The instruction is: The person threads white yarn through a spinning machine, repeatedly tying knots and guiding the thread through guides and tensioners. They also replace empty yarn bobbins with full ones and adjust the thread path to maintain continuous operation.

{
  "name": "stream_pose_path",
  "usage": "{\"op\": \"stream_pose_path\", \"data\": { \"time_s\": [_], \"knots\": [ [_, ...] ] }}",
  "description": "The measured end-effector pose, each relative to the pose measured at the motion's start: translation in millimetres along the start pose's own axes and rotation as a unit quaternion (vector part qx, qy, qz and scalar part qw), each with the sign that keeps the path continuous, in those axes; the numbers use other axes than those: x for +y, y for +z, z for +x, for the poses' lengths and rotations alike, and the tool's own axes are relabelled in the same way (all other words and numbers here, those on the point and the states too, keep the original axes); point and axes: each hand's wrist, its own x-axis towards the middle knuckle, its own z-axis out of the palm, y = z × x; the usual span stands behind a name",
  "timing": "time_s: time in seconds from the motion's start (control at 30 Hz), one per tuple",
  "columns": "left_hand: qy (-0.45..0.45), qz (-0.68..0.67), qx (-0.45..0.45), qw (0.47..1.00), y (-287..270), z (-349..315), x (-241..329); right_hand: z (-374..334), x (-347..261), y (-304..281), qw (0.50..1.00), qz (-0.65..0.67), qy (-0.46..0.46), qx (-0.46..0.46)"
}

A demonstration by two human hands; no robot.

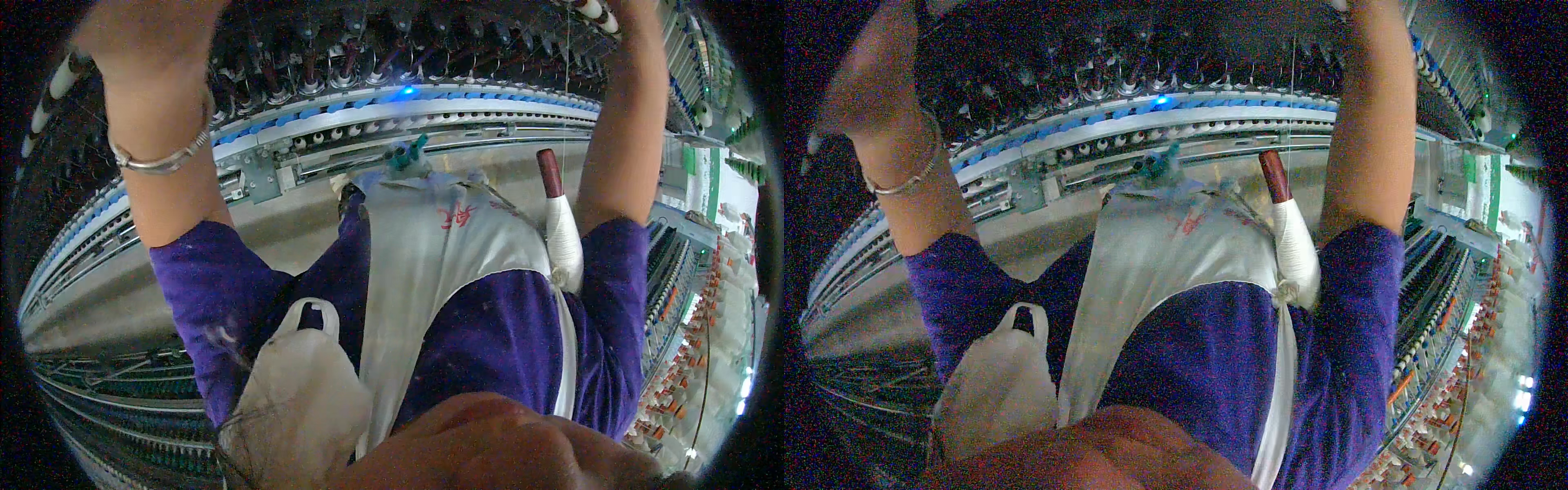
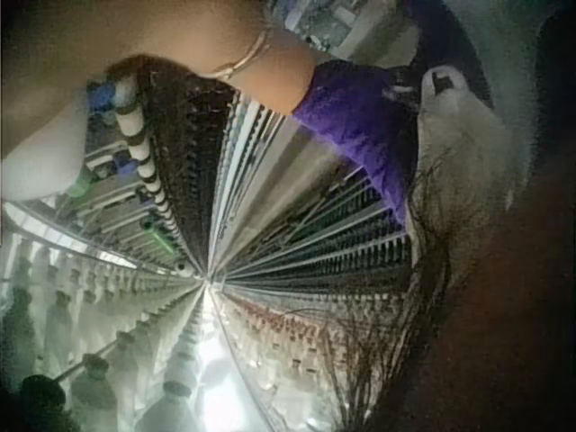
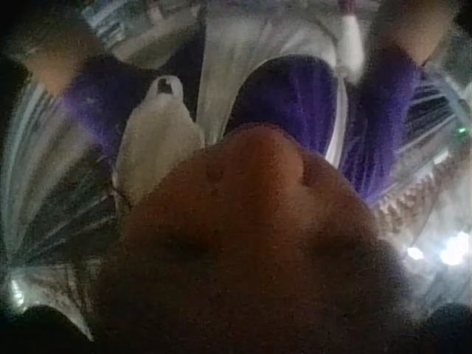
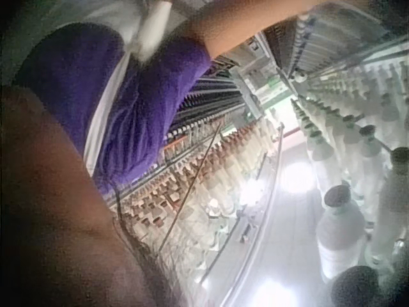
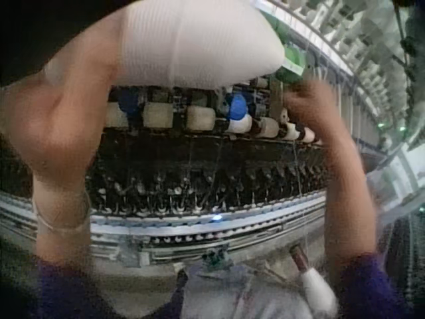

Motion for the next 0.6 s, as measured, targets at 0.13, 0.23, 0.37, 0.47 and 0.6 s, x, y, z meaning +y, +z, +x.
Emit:
{"op": "stream_pose_path", "data": {
  "time_s": [0.13,0.23,0.37,0.47,0.6],
  "knots": [
    [0.071,-0.081,-0.050,0.993,53.2,-17.2,35.9,-39.5,65.4,-47.5,0.839,0.538,0.014,0.073],
    [0.130,-0.196,-0.120,0.964,126.4,-51.6,77.2,-85.1,119.8,-10.7,0.881,0.439,-0.067,-0.164],
    [0.059,-0.510,-0.324,0.794,214.6,-119.2,145.3,-154.1,155.5,106.3,0.839,0.363,-0.096,-0.393],
    [-0.183,-0.553,-0.637,0.505,246.7,-166.6,163.4,-197.9,176.0,193.5,0.700,0.457,0.100,-0.541],
    [-0.124,-0.413,-0.767,0.474,257.2,-184.4,128.6,-246.6,218.8,240.6,0.667,0.517,0.205,-0.496]
  ]
}}
